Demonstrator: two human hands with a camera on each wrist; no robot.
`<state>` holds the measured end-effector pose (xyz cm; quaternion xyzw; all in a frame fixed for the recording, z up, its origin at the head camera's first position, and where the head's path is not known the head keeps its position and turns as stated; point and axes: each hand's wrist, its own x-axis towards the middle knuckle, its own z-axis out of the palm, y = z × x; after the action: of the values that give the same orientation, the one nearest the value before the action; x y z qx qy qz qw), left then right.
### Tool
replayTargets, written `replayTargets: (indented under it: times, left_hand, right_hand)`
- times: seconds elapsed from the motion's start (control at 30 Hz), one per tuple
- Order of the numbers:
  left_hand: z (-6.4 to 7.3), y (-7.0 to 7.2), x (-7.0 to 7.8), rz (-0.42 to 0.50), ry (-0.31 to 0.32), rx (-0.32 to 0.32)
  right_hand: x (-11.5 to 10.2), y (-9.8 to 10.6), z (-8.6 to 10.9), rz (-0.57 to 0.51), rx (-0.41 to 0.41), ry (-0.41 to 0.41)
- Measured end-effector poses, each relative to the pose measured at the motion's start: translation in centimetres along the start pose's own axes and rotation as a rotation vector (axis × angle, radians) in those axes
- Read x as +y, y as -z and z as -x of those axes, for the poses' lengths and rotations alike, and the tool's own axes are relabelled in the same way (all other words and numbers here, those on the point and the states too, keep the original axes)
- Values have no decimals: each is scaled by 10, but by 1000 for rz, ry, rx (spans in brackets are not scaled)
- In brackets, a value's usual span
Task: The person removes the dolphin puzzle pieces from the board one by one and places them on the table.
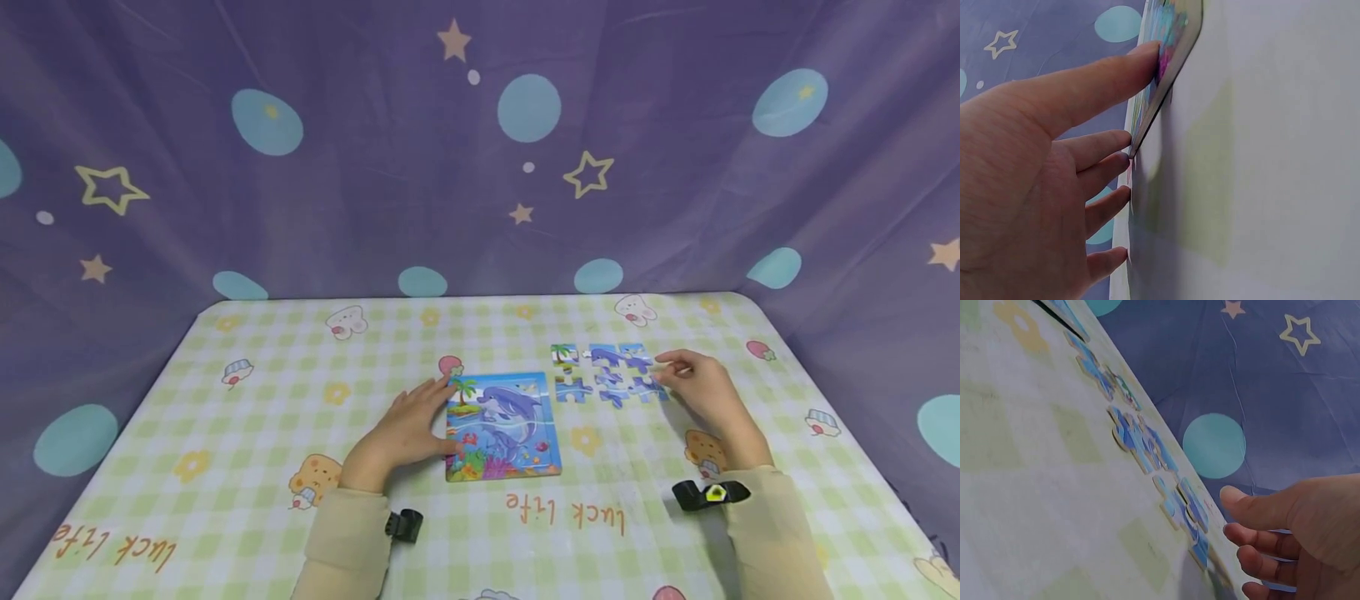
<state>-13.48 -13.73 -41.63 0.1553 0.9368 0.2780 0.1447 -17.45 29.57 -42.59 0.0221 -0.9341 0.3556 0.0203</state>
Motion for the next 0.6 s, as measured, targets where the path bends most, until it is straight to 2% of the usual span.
replayTargets:
  times: [0.4, 0.6]
  left_hand:
    - [0, 0, 0, -7, 0, -5]
    - [-1, 0, 0, -12, -1, -2]
  right_hand:
    - [-28, 2, 1, -34, 32, 33]
    - [-35, -2, 0, -45, 6, 42]
